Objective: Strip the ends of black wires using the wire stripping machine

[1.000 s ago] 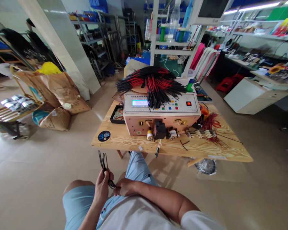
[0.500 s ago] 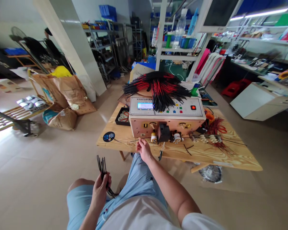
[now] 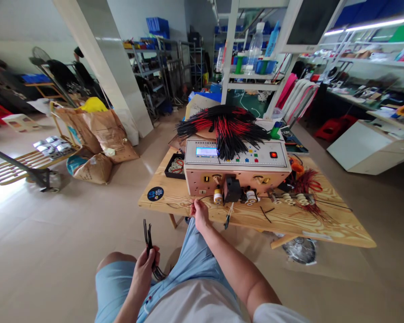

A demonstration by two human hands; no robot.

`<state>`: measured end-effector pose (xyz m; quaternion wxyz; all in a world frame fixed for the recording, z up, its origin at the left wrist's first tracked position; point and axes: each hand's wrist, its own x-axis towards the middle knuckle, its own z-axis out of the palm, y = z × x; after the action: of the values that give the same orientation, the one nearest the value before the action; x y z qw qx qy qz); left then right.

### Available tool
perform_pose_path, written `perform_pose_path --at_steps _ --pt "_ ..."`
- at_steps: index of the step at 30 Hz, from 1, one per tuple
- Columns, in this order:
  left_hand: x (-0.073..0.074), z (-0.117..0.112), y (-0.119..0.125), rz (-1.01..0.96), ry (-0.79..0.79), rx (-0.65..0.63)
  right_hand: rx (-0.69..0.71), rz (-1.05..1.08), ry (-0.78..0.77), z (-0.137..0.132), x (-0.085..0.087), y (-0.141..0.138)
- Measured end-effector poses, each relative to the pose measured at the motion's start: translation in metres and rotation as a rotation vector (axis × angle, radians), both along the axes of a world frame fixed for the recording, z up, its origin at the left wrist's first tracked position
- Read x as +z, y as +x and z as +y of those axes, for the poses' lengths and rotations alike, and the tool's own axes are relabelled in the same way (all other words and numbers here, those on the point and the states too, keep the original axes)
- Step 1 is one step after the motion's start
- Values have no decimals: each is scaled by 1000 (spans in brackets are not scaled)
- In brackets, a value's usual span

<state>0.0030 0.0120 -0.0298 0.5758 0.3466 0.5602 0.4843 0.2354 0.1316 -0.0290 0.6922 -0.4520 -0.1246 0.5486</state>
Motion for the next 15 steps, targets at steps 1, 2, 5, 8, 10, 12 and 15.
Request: perform_pose_path --at_steps 1,2,5,8,10,12,15 --pt "0 0 1 8 16 -2 28 -35 -16 -3 -2 -8" --pt "-1 1 1 17 30 0 67 -64 -28 -6 -4 -16" --pt "3 5 5 15 46 13 224 -144 -46 -20 -11 -40" --pt "11 12 9 -45 33 14 407 -265 -56 -41 -17 -58" --pt "18 17 12 -53 19 22 545 -363 -34 -59 -18 -66" --pt "23 22 15 -12 23 28 673 -480 20 -77 -19 -71" --pt "28 26 21 86 57 14 804 -661 119 -102 -20 -74"
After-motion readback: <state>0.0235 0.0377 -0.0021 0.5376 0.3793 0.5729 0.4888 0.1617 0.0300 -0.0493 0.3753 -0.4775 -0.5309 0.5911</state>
